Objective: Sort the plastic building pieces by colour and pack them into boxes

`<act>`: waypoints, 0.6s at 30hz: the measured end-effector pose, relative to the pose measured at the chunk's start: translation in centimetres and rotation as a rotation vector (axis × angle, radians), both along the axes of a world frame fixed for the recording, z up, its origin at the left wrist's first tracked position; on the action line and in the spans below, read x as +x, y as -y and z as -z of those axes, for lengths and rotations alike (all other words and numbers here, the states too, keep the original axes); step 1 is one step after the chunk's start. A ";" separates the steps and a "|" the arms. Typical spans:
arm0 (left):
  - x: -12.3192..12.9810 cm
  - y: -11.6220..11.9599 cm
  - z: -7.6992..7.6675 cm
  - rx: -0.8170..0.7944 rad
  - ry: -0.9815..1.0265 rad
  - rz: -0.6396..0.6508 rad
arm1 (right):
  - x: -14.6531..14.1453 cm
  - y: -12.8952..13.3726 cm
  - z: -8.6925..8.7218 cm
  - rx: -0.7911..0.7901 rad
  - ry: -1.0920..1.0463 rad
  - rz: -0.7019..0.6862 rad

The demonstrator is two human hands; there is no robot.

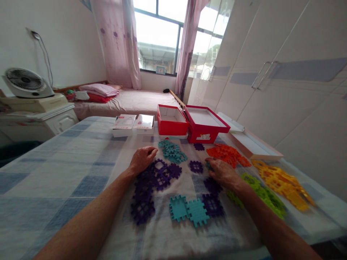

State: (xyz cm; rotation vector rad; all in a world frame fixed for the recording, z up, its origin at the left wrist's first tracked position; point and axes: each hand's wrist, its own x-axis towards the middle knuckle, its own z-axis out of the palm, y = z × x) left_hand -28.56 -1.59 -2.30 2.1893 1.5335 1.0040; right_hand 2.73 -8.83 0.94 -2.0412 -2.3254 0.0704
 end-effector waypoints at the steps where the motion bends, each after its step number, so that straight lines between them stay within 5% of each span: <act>1: 0.0 0.0 0.0 0.003 0.003 0.010 | 0.1 0.1 -0.1 0.008 0.010 0.006; 6: 0.2 0.0 0.2 0.019 -0.004 0.053 | -1.1 -0.3 -2.0 0.157 -0.108 -0.032; 11: 0.2 0.1 0.2 -0.002 0.010 0.100 | -6.7 -3.5 -3.6 0.300 -0.291 -0.182; 18: 0.3 0.3 -0.1 -0.027 -0.005 0.150 | -8.7 -4.7 -2.3 0.147 -0.137 -0.056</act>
